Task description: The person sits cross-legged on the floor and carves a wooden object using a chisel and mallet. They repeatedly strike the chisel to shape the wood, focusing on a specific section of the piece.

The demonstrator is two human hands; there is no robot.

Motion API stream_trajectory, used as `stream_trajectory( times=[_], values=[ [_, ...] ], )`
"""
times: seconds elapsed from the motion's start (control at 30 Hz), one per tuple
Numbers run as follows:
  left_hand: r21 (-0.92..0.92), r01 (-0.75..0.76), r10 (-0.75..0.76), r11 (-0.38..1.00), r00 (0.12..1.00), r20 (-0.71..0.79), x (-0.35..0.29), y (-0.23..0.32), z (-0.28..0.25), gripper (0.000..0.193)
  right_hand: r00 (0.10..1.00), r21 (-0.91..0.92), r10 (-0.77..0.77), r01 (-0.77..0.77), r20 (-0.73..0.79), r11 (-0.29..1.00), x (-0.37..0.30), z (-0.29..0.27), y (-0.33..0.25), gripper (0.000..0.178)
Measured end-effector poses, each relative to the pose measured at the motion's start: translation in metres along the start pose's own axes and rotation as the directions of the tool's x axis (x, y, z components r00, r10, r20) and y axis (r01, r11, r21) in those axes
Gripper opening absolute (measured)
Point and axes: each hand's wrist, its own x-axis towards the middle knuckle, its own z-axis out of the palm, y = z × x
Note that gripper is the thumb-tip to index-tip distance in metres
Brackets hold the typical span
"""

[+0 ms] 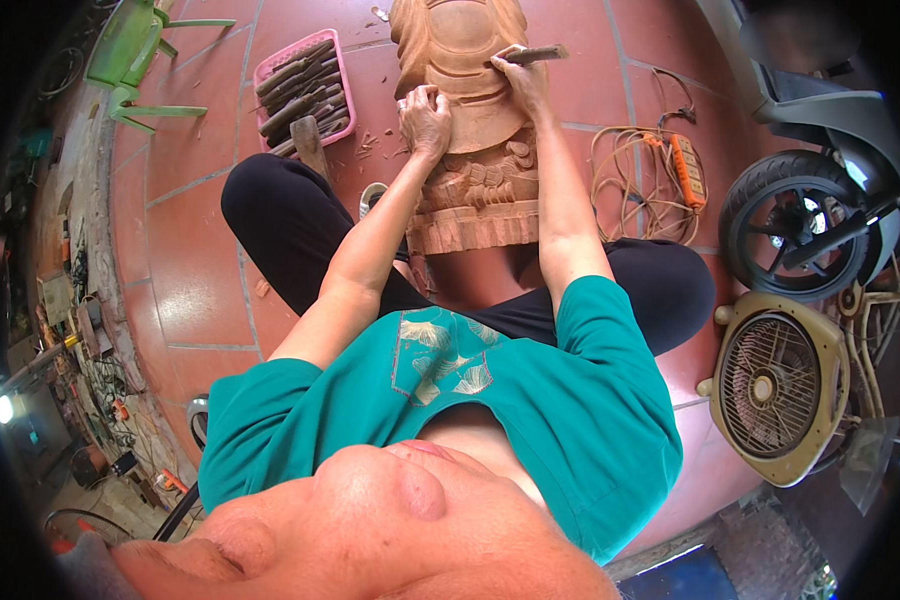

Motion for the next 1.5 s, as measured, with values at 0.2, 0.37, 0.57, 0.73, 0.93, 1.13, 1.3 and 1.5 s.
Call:
stream_trajectory(
  times=[0.2,0.37,0.57,0.73,0.93,1.13,1.3,1.5],
  values=[
    [-0.007,-0.024,0.024,1.0,1.0,-0.006,0.0,-0.003,0.004,0.019,0.993,-0.023,0.012,-0.009,0.114,1.0,0.007,-0.006,-0.009,0.005],
    [-0.009,-0.026,0.026,1.0,1.0,-0.013,0.0,0.001,0.002,0.019,0.996,0.097,-0.033,0.041,-0.081,0.994,0.006,0.008,0.002,0.004],
    [-0.015,-0.003,0.003,1.0,1.0,0.003,0.0,0.0,0.0,0.018,0.999,-0.091,-0.043,0.04,-0.032,0.995,0.003,0.008,-0.004,0.004],
    [-0.019,-0.005,0.005,1.0,1.0,0.015,0.001,0.001,0.001,0.018,0.99,-0.077,-0.027,0.037,0.137,0.996,0.004,-0.004,-0.004,0.004],
    [-0.005,-0.011,0.011,1.0,1.0,0.001,0.0,0.0,0.003,0.018,0.999,0.114,0.035,-0.034,-0.009,0.993,0.007,-0.001,0.0,0.004],
    [0.0,-0.009,0.009,1.0,1.0,0.001,0.001,-0.002,0.001,0.018,0.998,0.031,-0.002,0.004,-0.061,1.0,0.005,0.009,-0.001,0.004],
    [-0.013,-0.005,0.005,1.0,1.0,0.002,0.0,0.0,0.001,0.018,0.991,0.021,-0.071,0.074,-0.111,0.997,0.005,0.014,0.0,0.004],
    [-0.018,-0.014,0.014,1.0,1.0,0.007,-0.001,0.001,0.0,0.018,0.987,-0.149,-0.101,0.082,-0.127,0.985,0.005,0.016,0.003,0.005]
  ],
)
